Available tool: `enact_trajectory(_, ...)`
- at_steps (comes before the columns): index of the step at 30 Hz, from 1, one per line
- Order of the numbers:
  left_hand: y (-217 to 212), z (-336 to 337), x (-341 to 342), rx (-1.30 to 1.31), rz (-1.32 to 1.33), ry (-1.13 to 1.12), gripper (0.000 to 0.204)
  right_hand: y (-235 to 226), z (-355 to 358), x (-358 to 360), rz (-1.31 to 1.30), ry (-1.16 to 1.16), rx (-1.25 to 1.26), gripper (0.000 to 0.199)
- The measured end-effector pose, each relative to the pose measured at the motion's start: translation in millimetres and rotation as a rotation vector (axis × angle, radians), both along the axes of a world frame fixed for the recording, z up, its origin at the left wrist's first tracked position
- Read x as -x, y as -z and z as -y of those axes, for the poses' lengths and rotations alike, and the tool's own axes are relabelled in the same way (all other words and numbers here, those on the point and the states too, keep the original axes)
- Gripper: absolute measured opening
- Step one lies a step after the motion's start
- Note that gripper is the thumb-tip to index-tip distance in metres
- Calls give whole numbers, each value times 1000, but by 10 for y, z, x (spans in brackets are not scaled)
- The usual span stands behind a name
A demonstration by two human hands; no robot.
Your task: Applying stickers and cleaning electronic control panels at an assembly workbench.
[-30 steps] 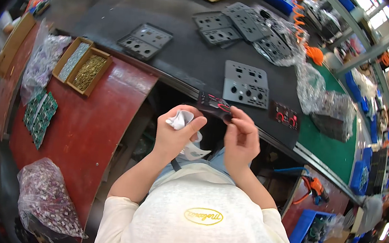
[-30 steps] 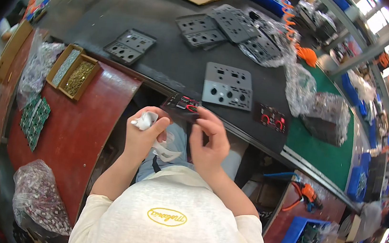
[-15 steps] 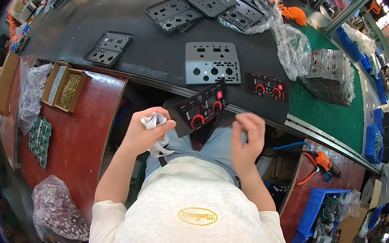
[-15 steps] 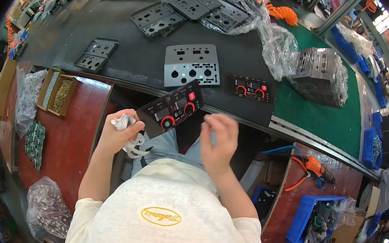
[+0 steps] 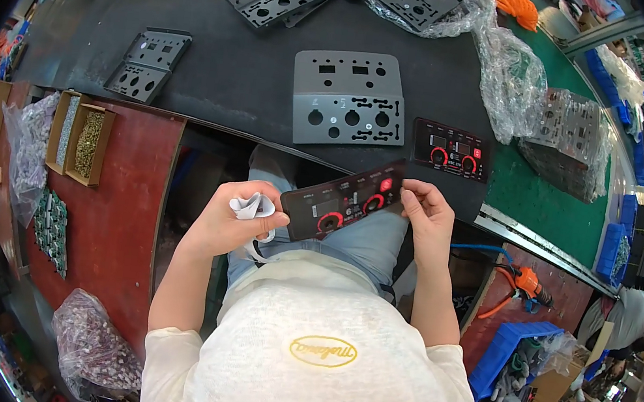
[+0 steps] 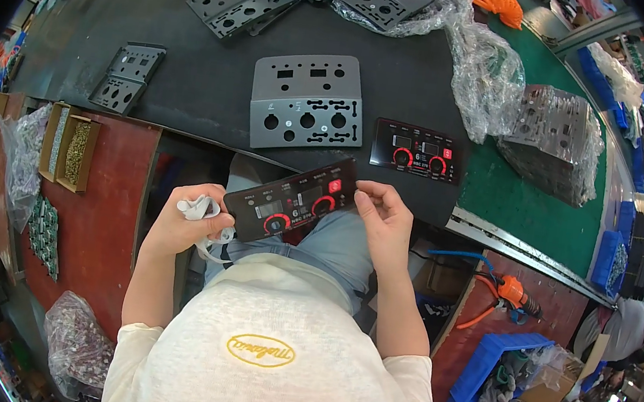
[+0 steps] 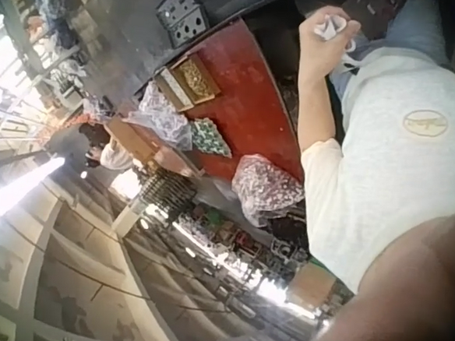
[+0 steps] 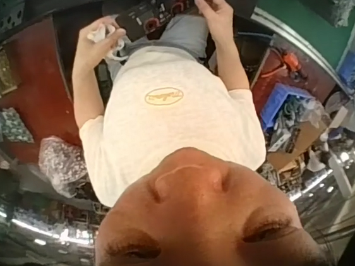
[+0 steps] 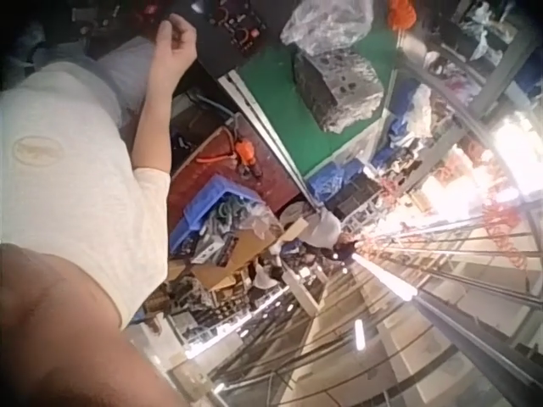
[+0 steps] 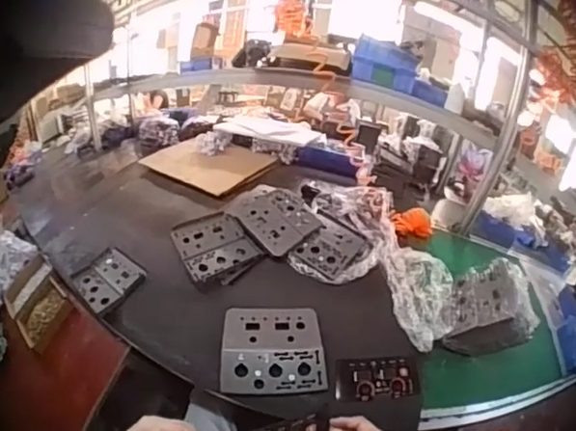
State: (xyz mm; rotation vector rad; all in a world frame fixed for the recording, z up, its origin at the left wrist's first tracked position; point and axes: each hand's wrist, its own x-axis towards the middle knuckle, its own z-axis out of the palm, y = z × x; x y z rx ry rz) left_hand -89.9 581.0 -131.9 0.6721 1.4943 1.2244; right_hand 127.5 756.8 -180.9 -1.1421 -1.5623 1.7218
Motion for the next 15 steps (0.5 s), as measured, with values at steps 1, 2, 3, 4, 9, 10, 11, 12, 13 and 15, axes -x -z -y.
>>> enact_trajectory(1,13,-23,24,-8,25,20,11,10,-26,16,-42,-7,23,16)
enact_trajectory(2,28,-39,37,-4,28,16,11,16,-53,29,-84,-13,46,16)
enact_trajectory(3,42,-54,48,-23,48,8,11,17,-81,28,-82,-16,50,16)
enact_trajectory(4,54,-61,56,-42,69,-1,11,12,-104,10,-82,-38,82,15)
enact_trajectory(9,58,-101,190,-27,12,-45,9,-82,-189,51,-175,-63,139,15)
enact_trajectory(10,63,-113,212,-49,-10,-60,9,-126,-210,87,-190,-65,143,15)
enact_trajectory(11,62,-136,236,-48,-8,-62,9,-165,-235,124,-205,-67,148,15)
enact_trajectory(12,53,-173,261,-40,-16,-94,9,-195,-266,162,-203,-69,149,15)
enact_trajectory(13,42,-219,291,-31,-23,-125,8,-220,-306,208,-227,-65,147,15)
enact_trajectory(15,32,-323,337,-49,-11,-166,8,-259,-385,311,-248,-65,148,15)
